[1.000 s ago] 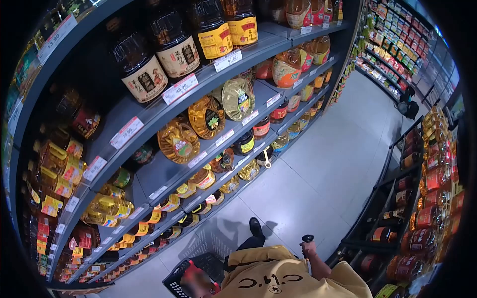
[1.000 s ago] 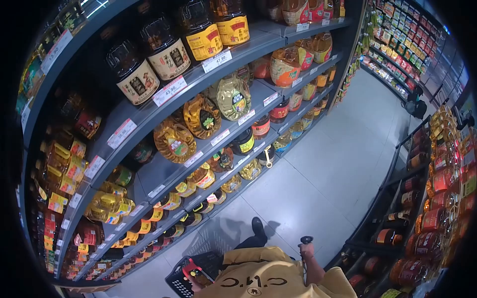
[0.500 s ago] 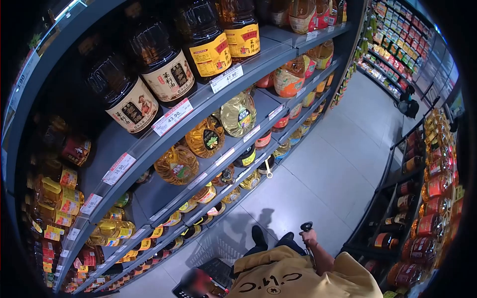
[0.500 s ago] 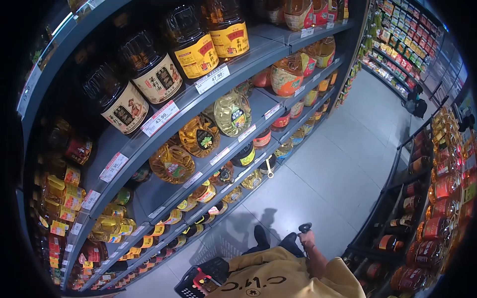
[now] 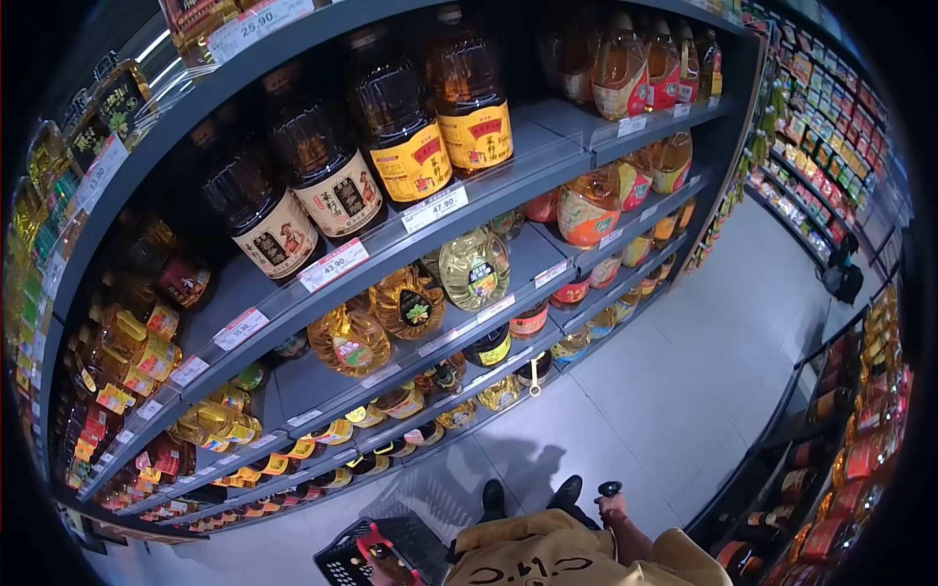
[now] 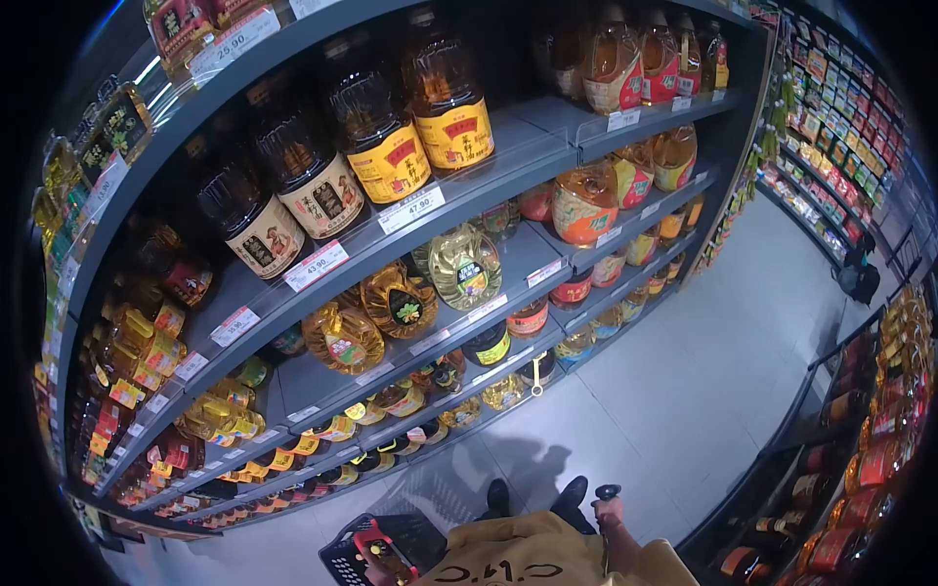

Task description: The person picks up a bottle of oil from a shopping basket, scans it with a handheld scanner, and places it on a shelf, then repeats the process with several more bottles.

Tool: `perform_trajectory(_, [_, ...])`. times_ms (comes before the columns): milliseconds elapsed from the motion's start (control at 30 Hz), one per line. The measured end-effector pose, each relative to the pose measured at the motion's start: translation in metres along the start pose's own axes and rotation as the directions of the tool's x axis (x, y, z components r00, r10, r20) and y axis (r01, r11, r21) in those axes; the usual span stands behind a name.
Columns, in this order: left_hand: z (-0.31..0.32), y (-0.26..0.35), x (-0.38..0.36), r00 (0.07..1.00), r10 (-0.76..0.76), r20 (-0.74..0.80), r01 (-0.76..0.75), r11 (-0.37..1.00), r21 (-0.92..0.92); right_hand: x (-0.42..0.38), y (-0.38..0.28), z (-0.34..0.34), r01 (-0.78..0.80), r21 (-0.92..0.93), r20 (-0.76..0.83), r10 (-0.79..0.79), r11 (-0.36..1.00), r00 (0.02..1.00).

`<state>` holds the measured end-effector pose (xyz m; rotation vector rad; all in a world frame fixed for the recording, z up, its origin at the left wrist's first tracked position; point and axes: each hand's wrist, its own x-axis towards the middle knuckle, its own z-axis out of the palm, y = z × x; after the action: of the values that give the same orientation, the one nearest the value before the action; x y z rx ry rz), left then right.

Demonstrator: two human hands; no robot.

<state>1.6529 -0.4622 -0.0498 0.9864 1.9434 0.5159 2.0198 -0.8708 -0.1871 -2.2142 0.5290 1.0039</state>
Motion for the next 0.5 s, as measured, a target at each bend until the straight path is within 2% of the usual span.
perform_trajectory(133, [0.012,-0.006,-0.026,0.998,-0.010,-0.057,0.008,1.000,-0.026,0.041,0.018,-0.027,0.122,-0.020,0.042,-0.121,0.992,0.992])
perform_trajectory(233, [0.019,-0.010,-0.046,0.995,-0.021,-0.094,0.017,0.999,-0.049,0.041,0.014,-0.053,-0.025,0.077,-0.003,0.025,0.997,1.000])
perform_trajectory(333, [0.024,-0.014,-0.062,0.991,-0.029,-0.128,0.021,0.998,-0.062,0.057,0.018,-0.072,-0.037,0.010,0.016,0.036,0.999,0.999])
perform_trajectory(500, [0.027,-0.027,-0.081,0.985,-0.040,-0.167,0.030,0.998,-0.058,0.072,0.022,-0.100,-0.072,0.049,0.027,0.070,0.996,0.997])
